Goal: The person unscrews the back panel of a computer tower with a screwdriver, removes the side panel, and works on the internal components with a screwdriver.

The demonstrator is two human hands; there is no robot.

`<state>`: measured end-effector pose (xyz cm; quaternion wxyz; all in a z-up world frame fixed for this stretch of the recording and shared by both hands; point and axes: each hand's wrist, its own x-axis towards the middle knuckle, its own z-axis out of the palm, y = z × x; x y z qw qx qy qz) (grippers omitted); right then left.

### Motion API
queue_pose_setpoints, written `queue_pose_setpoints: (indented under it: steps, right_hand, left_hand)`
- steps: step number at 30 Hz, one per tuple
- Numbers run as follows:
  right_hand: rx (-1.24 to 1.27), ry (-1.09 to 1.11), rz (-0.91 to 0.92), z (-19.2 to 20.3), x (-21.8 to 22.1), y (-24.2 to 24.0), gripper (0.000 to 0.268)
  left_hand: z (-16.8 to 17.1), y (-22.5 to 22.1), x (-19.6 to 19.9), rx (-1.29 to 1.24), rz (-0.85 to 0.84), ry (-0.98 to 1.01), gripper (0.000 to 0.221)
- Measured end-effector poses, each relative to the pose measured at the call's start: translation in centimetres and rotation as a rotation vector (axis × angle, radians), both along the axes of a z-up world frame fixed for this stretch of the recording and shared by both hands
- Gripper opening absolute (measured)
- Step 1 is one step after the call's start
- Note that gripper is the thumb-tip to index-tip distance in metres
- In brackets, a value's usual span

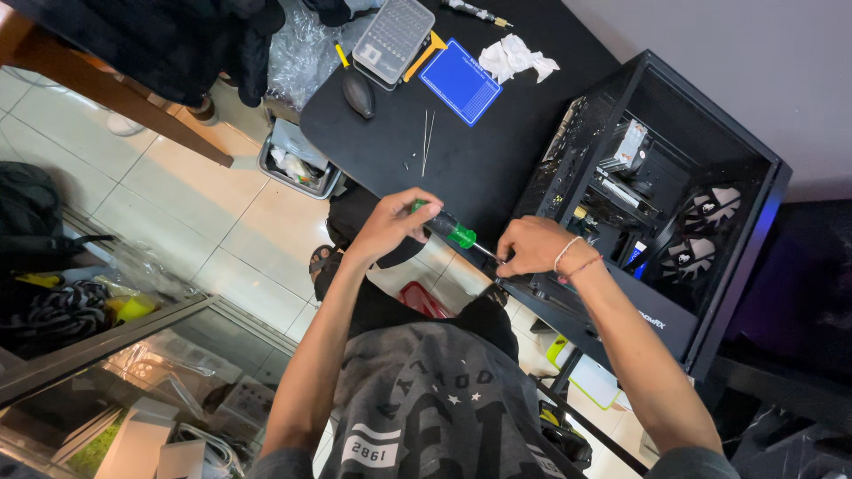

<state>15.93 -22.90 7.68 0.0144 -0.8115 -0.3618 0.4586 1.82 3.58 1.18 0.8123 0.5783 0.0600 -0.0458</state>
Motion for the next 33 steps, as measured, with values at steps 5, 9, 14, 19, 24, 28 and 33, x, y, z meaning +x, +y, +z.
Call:
queue_pose_setpoints:
  steps: [5,9,14,19,24,28,33]
  right_hand:
    - [-0.3,-0.238,0.118,2.1,-0.7,0.5,0.032]
    - [-0.328,-0.232,0.141,0.0,-0.3,-0.7,0.031]
    - [-0.355,-0.27,0.176,-1.5,-0.6,-1.0,0.023]
    - [-0.358,-0.242,0.186,-0.2,-1.3,-0.1,0.028]
    - [-0.384,-0.257,0.183,1.5,-0.9,0.8,0.025]
    - [-0.2,-0.081,-0.149,4.4,0.7,1.3,0.036]
    - [0.197,0.124,-0.712,-1.4,2.8,-4.7,0.035]
  left_hand:
    - [0.2,-0.2,0.1,0.143,0.028,0.065,0.028]
    - [-0.1,-0.4,0.0,0.137,0.04,0.081,0.028]
    - [-2.9,-1.1,0.1,0.069,0.1,0.126,0.031]
    - [-2.2,-0.8,-0.4,0.0,0.142,0.204,0.029]
    - [-3.9,0.3,-0.7,-0.04,0.231,0.261,0.029]
    - [-2.6,1.0,-0.5,-0.037,0.288,0.298,0.032]
    - [-3.2,0.2,1.4,-0.096,0.333,0.324,0.036]
